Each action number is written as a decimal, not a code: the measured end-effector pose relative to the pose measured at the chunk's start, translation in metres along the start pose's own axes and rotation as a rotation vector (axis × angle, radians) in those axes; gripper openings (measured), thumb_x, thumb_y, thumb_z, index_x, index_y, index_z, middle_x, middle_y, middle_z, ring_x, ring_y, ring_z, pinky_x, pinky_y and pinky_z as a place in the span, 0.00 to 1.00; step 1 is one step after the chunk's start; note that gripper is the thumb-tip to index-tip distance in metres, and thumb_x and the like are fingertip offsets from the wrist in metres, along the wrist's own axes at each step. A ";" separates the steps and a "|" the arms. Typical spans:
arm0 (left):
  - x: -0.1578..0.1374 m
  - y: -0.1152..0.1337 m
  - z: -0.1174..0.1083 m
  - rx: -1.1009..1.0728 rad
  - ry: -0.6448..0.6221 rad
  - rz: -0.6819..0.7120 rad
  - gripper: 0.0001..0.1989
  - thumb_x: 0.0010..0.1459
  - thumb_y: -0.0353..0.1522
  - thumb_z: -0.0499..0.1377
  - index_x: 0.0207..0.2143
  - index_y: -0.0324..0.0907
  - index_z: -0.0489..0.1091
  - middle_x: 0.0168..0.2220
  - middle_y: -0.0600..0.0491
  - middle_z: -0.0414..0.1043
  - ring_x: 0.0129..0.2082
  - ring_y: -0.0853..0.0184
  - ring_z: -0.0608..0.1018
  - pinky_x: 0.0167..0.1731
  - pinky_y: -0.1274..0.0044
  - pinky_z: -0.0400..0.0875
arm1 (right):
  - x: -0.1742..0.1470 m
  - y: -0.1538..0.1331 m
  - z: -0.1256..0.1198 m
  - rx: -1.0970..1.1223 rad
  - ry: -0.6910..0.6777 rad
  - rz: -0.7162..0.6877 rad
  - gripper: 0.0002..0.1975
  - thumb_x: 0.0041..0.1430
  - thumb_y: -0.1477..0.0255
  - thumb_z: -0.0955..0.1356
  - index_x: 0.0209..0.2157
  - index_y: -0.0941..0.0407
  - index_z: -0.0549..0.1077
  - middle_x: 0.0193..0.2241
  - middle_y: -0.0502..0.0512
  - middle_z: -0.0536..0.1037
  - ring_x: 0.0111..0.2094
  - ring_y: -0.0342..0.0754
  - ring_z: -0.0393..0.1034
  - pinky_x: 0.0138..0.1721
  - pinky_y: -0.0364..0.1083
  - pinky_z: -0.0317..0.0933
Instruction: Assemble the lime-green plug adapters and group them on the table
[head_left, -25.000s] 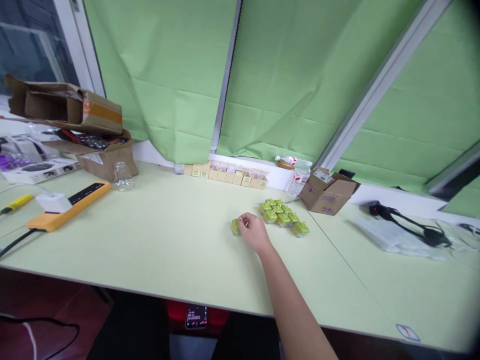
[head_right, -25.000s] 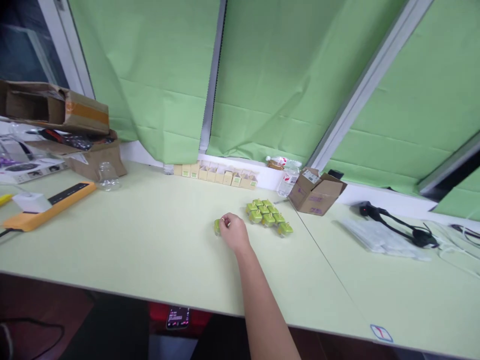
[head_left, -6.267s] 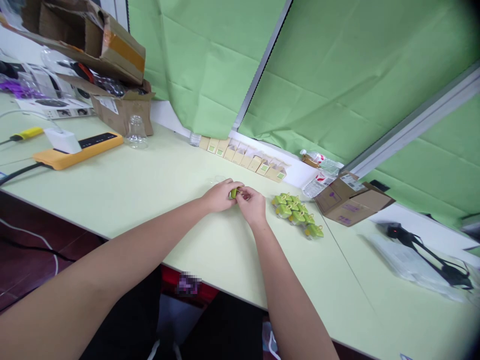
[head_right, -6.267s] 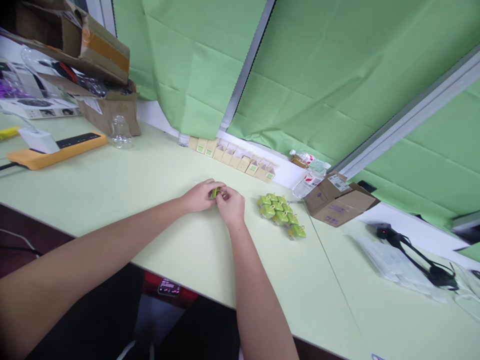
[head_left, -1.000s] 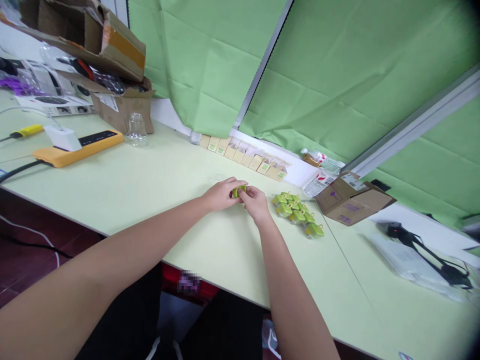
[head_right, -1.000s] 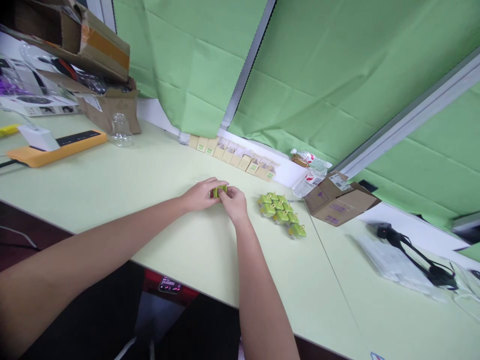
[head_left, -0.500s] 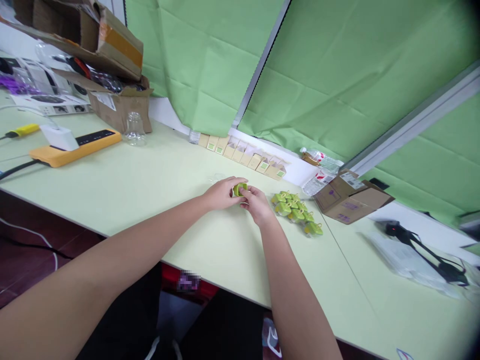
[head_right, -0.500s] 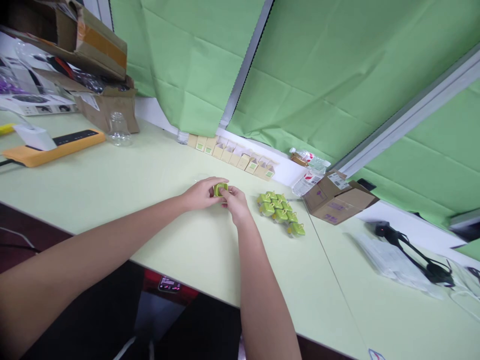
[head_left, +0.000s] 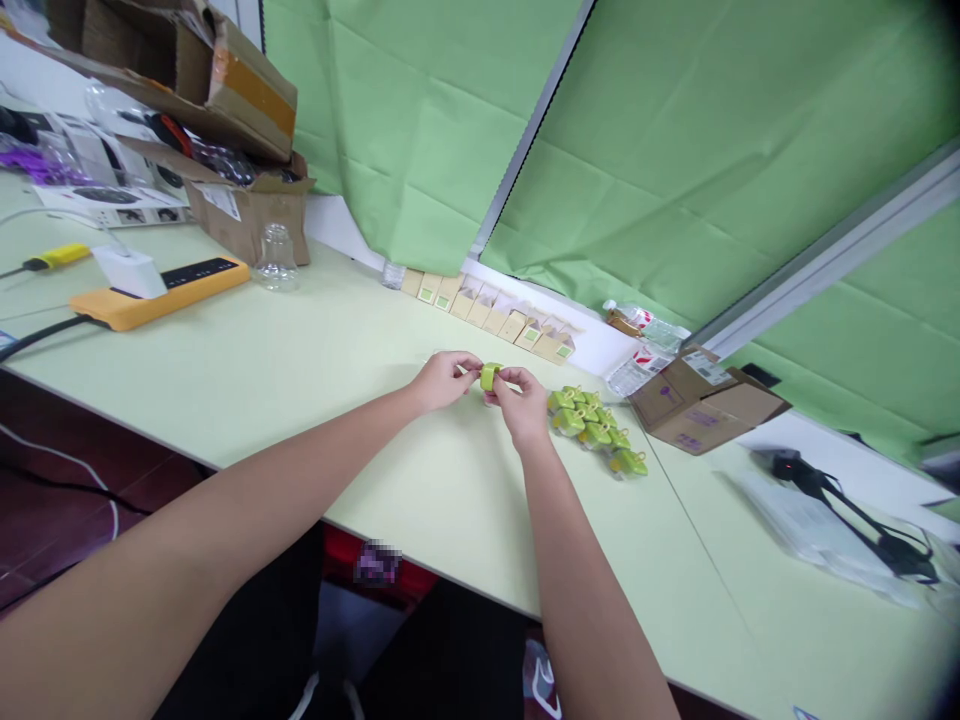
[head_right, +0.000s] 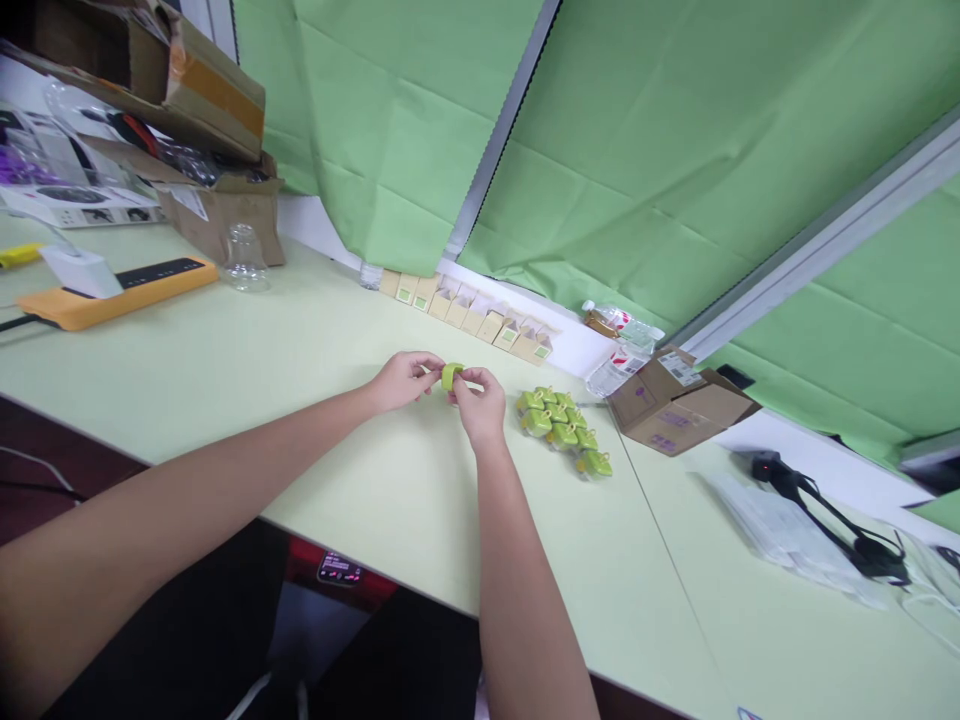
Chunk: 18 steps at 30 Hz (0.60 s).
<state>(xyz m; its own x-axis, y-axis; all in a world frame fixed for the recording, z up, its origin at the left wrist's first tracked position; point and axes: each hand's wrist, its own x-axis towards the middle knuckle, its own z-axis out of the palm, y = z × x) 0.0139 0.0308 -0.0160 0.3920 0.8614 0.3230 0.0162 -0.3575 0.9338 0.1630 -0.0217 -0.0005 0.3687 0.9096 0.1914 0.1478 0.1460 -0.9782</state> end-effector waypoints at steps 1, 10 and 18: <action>0.000 -0.001 0.000 0.004 0.002 0.010 0.12 0.57 0.33 0.57 0.43 0.38 0.73 0.41 0.48 0.76 0.23 0.75 0.74 0.22 0.81 0.70 | 0.000 0.001 0.000 -0.022 -0.018 -0.007 0.15 0.43 0.63 0.75 0.31 0.56 0.73 0.31 0.51 0.79 0.26 0.46 0.75 0.33 0.48 0.74; -0.001 -0.012 -0.001 0.171 0.012 0.166 0.17 0.53 0.26 0.56 0.46 0.42 0.73 0.35 0.54 0.75 0.23 0.75 0.71 0.29 0.81 0.68 | -0.001 -0.001 -0.003 -0.067 -0.099 0.039 0.14 0.42 0.66 0.75 0.31 0.59 0.79 0.29 0.53 0.80 0.28 0.46 0.75 0.35 0.47 0.75; -0.002 -0.012 0.000 0.270 -0.007 0.184 0.19 0.52 0.27 0.56 0.47 0.43 0.73 0.34 0.54 0.74 0.24 0.74 0.71 0.28 0.81 0.66 | 0.000 0.003 -0.006 -0.208 -0.106 0.018 0.12 0.44 0.66 0.73 0.32 0.58 0.78 0.26 0.52 0.80 0.25 0.47 0.76 0.32 0.47 0.73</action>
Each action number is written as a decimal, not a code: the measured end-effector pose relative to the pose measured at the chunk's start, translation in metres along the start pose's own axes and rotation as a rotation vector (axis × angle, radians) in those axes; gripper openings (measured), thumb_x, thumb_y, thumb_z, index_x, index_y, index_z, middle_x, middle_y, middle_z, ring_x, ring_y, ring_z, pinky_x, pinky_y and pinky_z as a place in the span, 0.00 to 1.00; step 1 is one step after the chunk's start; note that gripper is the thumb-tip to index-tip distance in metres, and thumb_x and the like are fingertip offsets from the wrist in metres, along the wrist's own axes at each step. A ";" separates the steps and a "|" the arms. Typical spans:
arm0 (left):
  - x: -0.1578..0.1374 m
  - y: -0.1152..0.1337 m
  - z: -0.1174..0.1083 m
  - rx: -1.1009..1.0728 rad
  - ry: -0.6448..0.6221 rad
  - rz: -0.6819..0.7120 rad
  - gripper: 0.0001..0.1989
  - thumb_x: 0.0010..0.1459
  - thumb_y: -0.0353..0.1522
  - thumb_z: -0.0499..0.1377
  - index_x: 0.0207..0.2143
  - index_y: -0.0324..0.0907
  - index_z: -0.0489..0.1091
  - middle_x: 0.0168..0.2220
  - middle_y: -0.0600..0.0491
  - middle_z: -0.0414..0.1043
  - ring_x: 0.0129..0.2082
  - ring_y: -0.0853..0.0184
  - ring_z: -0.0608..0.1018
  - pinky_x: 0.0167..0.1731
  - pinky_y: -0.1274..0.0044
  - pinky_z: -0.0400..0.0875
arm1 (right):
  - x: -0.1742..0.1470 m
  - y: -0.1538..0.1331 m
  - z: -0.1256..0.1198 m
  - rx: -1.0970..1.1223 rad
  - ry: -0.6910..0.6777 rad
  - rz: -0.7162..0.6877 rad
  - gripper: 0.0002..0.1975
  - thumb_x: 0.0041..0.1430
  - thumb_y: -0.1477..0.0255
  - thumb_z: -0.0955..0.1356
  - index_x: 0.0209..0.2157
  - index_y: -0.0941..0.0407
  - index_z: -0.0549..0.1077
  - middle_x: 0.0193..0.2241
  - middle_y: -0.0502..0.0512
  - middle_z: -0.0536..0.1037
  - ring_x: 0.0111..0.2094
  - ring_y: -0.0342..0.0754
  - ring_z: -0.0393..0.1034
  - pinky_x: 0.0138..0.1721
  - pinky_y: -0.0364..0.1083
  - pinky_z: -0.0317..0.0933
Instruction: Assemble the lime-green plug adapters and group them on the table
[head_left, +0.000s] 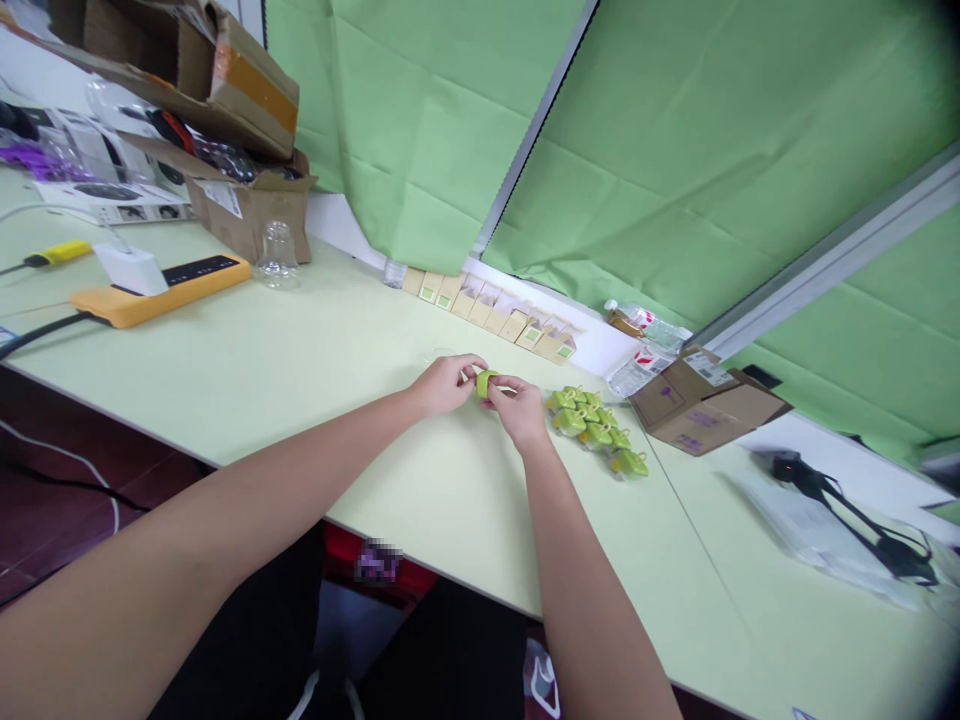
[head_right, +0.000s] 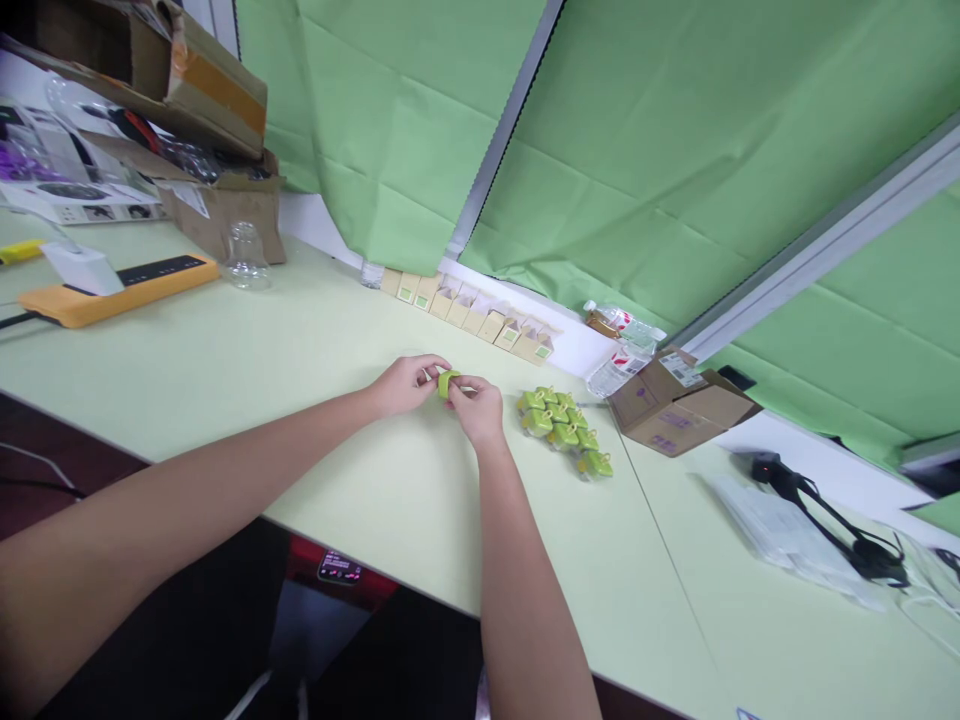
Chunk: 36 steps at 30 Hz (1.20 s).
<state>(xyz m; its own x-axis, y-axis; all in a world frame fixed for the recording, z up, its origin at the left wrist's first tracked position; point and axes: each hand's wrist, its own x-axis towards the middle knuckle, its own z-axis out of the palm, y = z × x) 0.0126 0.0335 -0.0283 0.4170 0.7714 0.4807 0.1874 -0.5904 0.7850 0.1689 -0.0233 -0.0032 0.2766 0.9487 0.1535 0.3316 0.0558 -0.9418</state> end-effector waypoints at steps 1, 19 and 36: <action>0.000 0.000 0.000 0.009 -0.007 0.010 0.19 0.52 0.27 0.55 0.47 0.43 0.73 0.35 0.54 0.74 0.24 0.74 0.71 0.28 0.80 0.67 | 0.000 0.000 0.000 -0.015 0.002 -0.004 0.12 0.44 0.66 0.73 0.31 0.57 0.78 0.25 0.52 0.79 0.24 0.47 0.76 0.31 0.47 0.72; -0.011 0.018 -0.008 0.111 -0.193 0.079 0.22 0.49 0.29 0.57 0.49 0.44 0.69 0.37 0.53 0.74 0.33 0.67 0.73 0.30 0.78 0.66 | -0.005 -0.001 0.008 -0.353 0.061 -0.179 0.07 0.47 0.66 0.66 0.26 0.55 0.72 0.23 0.50 0.75 0.26 0.47 0.69 0.30 0.44 0.61; -0.011 0.019 -0.009 0.125 -0.199 0.059 0.21 0.47 0.29 0.58 0.47 0.44 0.70 0.36 0.53 0.75 0.33 0.66 0.74 0.31 0.77 0.67 | -0.006 0.002 0.011 -0.420 0.044 -0.223 0.07 0.48 0.65 0.66 0.26 0.54 0.72 0.23 0.50 0.76 0.26 0.47 0.69 0.31 0.45 0.61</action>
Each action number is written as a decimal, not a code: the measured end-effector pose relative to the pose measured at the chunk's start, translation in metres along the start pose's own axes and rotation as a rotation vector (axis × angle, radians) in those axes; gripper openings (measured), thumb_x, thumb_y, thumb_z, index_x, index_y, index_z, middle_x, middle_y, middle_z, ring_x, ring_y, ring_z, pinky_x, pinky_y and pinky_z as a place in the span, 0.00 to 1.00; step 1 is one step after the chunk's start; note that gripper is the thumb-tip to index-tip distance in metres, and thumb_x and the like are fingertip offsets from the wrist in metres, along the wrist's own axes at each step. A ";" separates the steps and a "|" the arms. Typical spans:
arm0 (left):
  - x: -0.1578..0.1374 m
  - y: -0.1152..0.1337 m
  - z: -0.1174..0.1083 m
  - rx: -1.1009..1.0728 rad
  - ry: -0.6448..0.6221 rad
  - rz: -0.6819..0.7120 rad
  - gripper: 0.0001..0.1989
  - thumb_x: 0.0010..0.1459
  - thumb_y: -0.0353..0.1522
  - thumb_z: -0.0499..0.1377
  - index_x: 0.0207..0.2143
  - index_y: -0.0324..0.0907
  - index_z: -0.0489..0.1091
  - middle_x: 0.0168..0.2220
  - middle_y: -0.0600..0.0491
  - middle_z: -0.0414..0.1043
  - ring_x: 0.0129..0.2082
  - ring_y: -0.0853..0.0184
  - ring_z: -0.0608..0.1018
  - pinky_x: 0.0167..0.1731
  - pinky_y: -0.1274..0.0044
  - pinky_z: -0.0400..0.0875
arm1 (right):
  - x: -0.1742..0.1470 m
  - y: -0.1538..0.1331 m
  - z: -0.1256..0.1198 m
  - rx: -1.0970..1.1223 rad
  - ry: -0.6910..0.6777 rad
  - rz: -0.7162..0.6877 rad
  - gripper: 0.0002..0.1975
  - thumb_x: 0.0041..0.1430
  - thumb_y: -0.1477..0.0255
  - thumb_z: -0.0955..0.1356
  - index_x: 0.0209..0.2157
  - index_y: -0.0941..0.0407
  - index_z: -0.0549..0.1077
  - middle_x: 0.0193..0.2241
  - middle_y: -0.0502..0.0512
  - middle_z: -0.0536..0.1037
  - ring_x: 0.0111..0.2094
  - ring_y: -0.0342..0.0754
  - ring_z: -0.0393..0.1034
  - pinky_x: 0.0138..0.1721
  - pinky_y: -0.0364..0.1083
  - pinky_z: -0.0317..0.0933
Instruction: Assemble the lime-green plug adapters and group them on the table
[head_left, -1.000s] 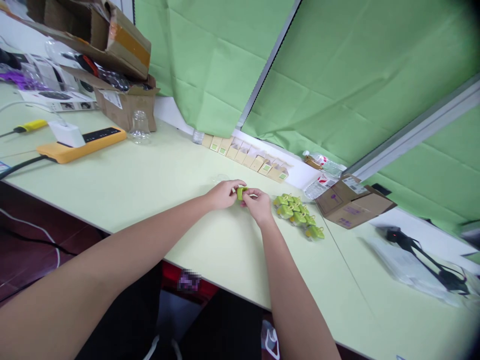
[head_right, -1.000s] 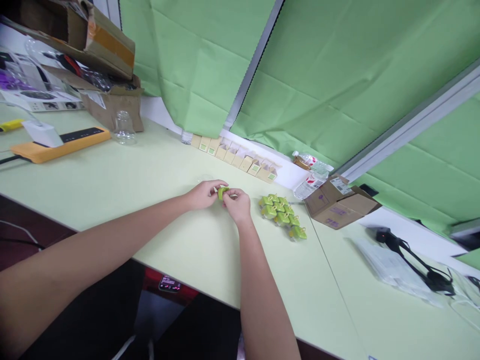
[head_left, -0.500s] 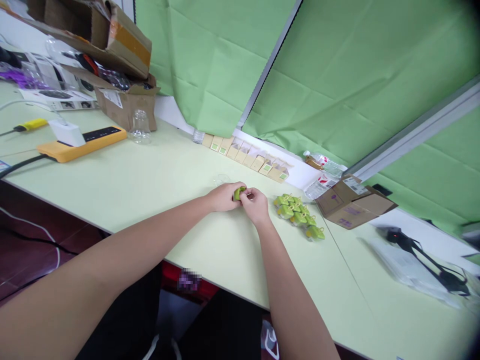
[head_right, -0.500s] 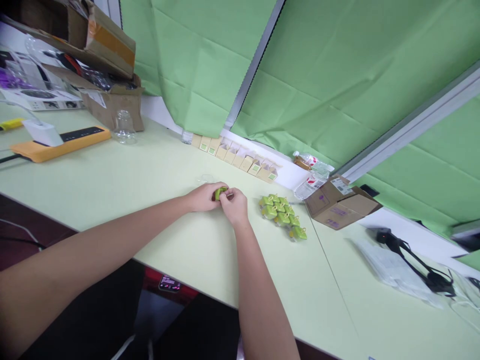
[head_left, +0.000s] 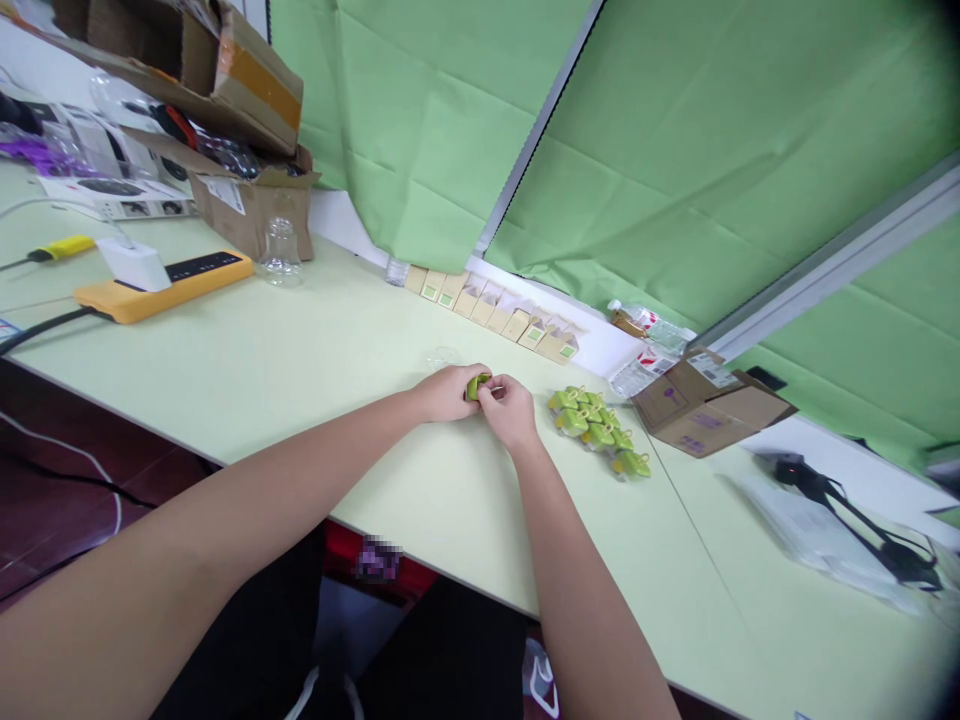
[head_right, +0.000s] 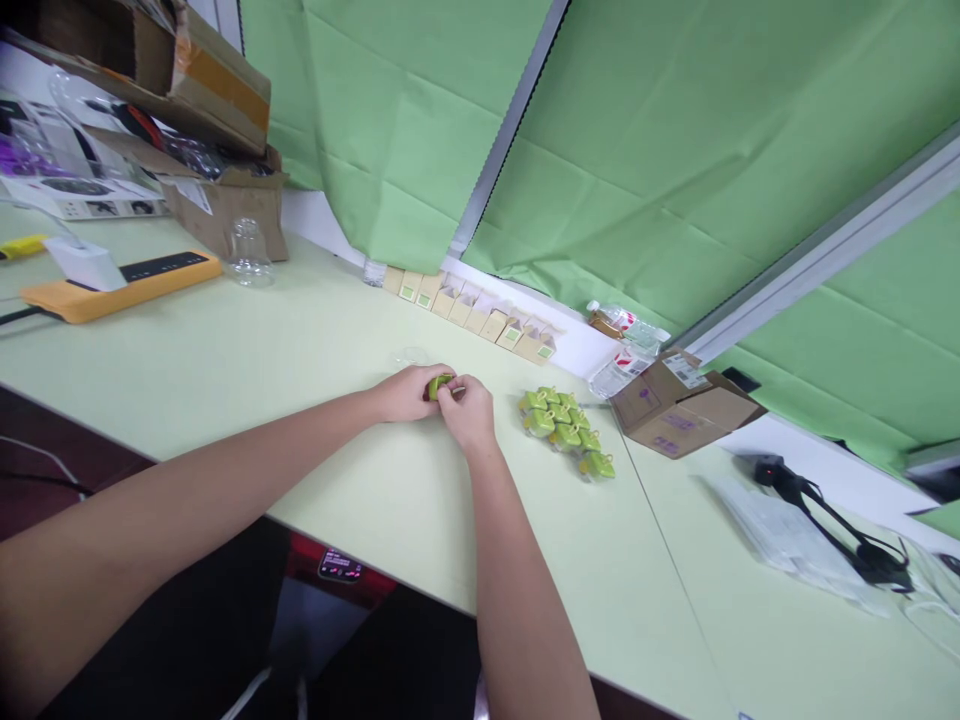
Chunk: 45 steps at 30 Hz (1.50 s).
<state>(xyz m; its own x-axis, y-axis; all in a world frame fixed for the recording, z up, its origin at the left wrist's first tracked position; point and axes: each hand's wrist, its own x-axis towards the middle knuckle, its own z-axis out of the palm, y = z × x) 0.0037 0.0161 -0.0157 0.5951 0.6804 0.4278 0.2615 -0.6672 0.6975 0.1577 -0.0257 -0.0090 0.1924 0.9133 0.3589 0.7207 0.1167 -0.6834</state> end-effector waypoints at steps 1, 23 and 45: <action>0.000 0.000 0.000 -0.001 0.000 0.003 0.21 0.47 0.29 0.58 0.46 0.44 0.70 0.36 0.53 0.75 0.33 0.66 0.74 0.31 0.77 0.67 | 0.000 0.000 0.000 0.000 -0.005 0.000 0.07 0.48 0.65 0.66 0.26 0.54 0.72 0.23 0.50 0.76 0.26 0.47 0.69 0.31 0.44 0.61; 0.001 -0.006 0.002 -0.009 -0.017 -0.001 0.21 0.48 0.30 0.58 0.47 0.45 0.70 0.36 0.53 0.75 0.33 0.65 0.74 0.33 0.76 0.68 | -0.001 -0.001 0.000 0.004 -0.040 0.026 0.07 0.48 0.66 0.66 0.27 0.54 0.72 0.22 0.49 0.76 0.25 0.47 0.69 0.29 0.44 0.61; 0.003 -0.005 0.001 -0.059 0.057 -0.059 0.20 0.48 0.32 0.59 0.46 0.43 0.73 0.34 0.53 0.75 0.31 0.67 0.73 0.30 0.77 0.67 | -0.003 -0.008 -0.008 -0.090 0.074 -0.082 0.06 0.55 0.65 0.64 0.30 0.53 0.67 0.25 0.50 0.75 0.26 0.46 0.68 0.31 0.45 0.58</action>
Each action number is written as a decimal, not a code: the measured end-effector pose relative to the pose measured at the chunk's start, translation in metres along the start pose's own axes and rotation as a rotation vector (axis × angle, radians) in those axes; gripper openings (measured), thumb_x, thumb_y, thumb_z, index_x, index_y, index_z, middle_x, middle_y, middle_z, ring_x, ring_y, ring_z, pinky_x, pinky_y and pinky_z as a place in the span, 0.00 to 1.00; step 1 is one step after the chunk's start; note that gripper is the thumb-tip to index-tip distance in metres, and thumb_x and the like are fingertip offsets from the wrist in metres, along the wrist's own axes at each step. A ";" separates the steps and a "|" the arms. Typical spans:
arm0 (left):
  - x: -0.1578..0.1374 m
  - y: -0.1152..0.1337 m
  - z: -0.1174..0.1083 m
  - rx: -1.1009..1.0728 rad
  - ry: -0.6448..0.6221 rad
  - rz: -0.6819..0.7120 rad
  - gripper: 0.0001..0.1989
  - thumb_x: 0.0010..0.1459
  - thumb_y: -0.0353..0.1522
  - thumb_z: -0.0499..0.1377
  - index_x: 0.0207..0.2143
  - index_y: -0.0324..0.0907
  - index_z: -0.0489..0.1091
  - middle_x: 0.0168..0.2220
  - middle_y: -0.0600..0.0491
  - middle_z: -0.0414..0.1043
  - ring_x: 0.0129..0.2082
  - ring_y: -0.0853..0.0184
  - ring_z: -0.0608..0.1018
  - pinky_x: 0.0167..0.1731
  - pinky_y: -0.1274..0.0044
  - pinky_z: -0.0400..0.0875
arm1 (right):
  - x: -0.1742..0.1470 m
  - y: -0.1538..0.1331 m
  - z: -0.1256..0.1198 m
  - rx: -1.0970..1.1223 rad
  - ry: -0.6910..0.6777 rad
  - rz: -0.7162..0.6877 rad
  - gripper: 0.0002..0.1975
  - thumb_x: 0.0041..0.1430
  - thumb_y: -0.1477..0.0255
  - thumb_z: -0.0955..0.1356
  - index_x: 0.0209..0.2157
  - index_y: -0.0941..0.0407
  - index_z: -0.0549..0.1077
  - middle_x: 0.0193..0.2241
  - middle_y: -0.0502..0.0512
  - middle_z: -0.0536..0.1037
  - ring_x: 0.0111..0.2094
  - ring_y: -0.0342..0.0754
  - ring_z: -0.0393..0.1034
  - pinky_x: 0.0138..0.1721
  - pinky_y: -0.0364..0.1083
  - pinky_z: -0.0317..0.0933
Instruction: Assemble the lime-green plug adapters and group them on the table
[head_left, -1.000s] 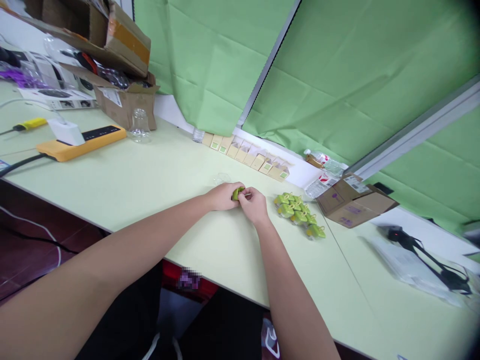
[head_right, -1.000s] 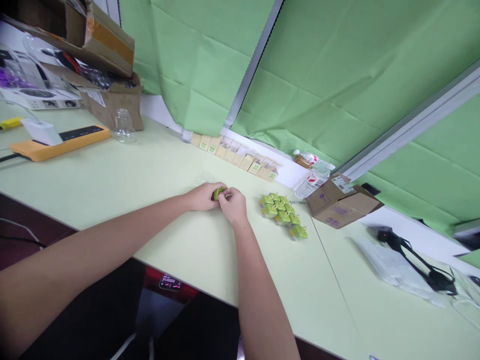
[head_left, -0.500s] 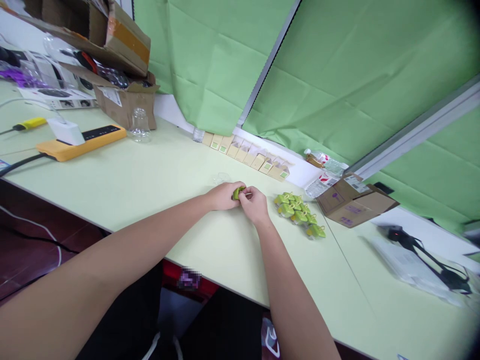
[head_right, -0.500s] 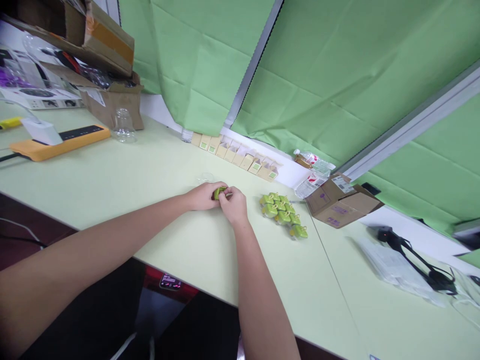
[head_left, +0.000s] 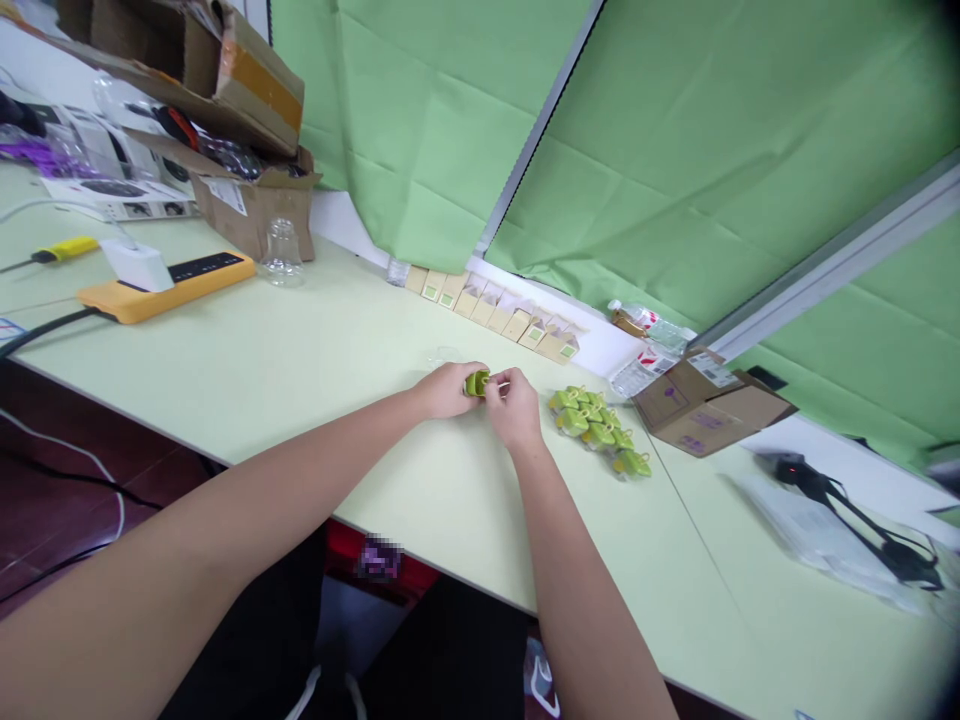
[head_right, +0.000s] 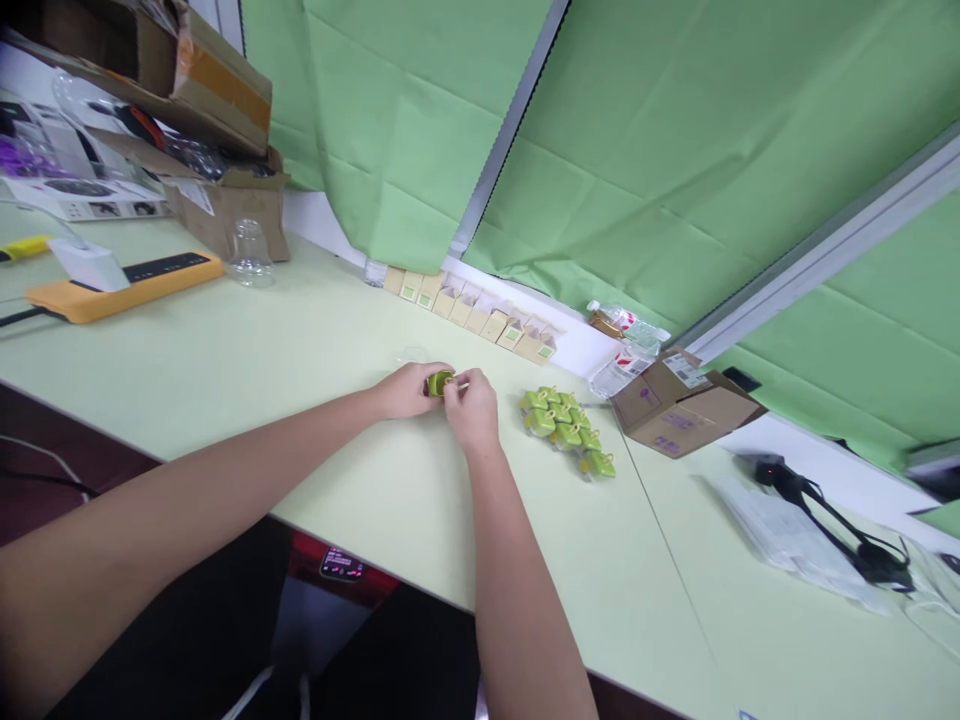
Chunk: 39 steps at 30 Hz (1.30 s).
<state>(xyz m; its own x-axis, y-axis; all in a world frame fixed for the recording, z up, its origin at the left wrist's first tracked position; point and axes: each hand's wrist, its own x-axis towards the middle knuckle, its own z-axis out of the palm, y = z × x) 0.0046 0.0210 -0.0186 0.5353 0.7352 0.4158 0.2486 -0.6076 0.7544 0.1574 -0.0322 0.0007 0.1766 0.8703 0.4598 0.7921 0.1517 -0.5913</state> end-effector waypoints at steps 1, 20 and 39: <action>0.000 -0.002 0.000 0.006 0.016 -0.019 0.21 0.49 0.33 0.60 0.48 0.43 0.72 0.35 0.52 0.75 0.31 0.67 0.73 0.30 0.77 0.67 | 0.001 0.000 -0.002 0.004 0.035 0.006 0.06 0.55 0.65 0.63 0.31 0.53 0.67 0.25 0.50 0.74 0.25 0.46 0.67 0.31 0.45 0.58; 0.002 -0.008 0.004 0.088 0.046 0.109 0.18 0.49 0.29 0.59 0.45 0.42 0.73 0.38 0.49 0.72 0.37 0.62 0.75 0.40 0.72 0.70 | -0.001 0.002 0.006 0.078 -0.019 -0.009 0.10 0.54 0.66 0.67 0.34 0.51 0.80 0.32 0.50 0.82 0.27 0.46 0.71 0.35 0.45 0.65; 0.000 -0.007 0.006 0.197 0.015 0.090 0.21 0.50 0.29 0.59 0.49 0.45 0.71 0.41 0.48 0.69 0.40 0.60 0.76 0.41 0.71 0.70 | -0.002 0.003 0.012 0.133 -0.083 0.037 0.09 0.50 0.69 0.67 0.29 0.53 0.80 0.29 0.48 0.82 0.30 0.47 0.75 0.36 0.43 0.65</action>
<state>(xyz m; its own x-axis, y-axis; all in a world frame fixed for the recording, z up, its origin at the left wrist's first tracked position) 0.0077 0.0232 -0.0272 0.5512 0.6784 0.4857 0.3535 -0.7172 0.6006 0.1526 -0.0281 -0.0099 0.1510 0.9111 0.3835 0.7006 0.1750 -0.6917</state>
